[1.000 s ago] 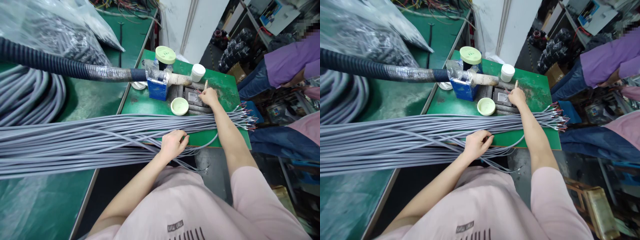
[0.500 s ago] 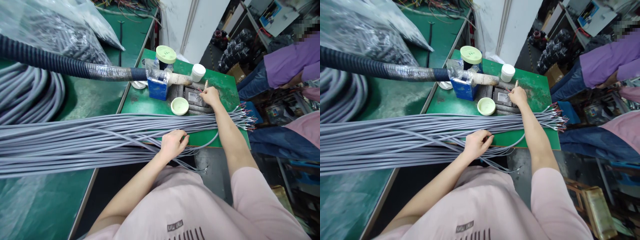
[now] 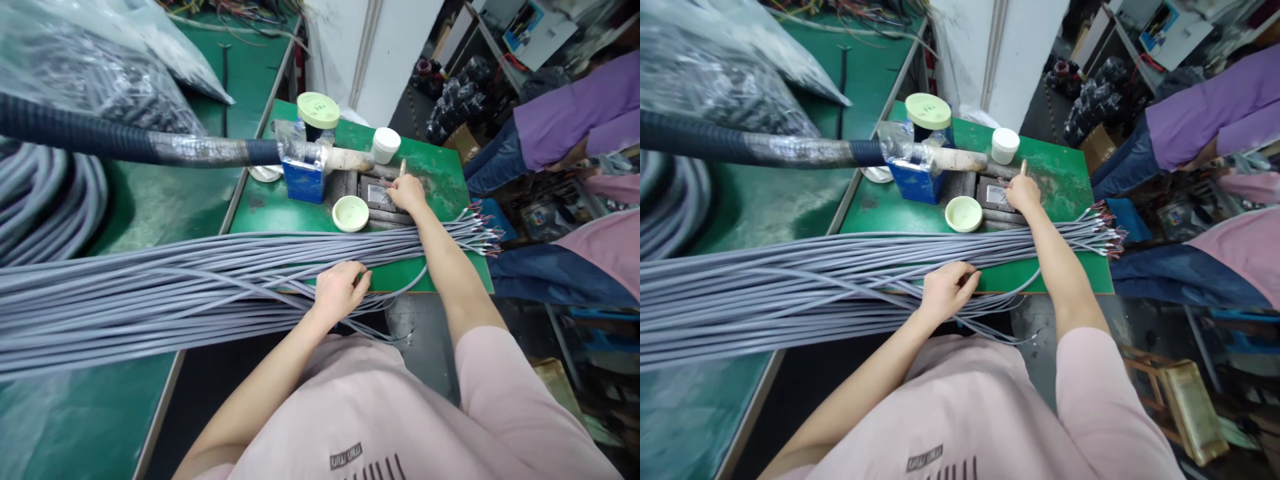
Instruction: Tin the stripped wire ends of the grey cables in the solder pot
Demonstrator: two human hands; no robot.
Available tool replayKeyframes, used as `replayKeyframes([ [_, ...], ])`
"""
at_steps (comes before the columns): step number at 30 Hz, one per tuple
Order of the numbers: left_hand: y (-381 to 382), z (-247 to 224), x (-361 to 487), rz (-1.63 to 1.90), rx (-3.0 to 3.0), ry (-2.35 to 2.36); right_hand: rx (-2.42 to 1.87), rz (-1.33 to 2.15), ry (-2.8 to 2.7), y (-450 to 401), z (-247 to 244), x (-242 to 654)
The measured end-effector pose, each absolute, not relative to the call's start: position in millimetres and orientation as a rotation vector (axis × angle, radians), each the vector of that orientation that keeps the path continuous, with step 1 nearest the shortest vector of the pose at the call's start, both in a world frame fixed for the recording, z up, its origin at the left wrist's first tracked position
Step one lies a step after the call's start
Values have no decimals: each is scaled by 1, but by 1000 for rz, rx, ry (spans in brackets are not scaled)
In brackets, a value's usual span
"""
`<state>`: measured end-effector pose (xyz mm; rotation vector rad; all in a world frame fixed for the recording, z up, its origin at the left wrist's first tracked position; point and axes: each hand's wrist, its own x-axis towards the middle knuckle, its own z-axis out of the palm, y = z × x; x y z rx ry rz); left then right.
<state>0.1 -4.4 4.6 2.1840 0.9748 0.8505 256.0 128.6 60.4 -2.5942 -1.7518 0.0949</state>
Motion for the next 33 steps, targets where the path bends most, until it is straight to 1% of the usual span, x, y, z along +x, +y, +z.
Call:
replayKeyframes([
  [4, -4, 2, -1, 885, 2195, 977, -2606, 111, -1704, 126, 63, 255],
  [8, -4, -1, -1, 881, 2216, 1002, -2458, 158, -1639, 108, 75, 255],
  [13, -6, -1, -2, 870, 2218, 1000, -2030, 614, -1356, 37, 104, 244],
  [16, -8, 3, -2, 885, 2034, 945, -1780, 858, -1180, -18, 112, 230],
  [19, -15, 9, 6, 891, 1627, 869, -1613, 1024, -983, -66, 101, 212],
  [24, -40, 9, 38, 698, 1116, 641, -1441, 1145, -653, -114, 61, 182],
  [28, -60, 2, 55, 672, 900, 548, -1352, 1160, -605, -127, 43, 169],
  [33, -70, 0, 57, 792, 811, 574, -1328, 1136, -637, -125, 43, 165],
])
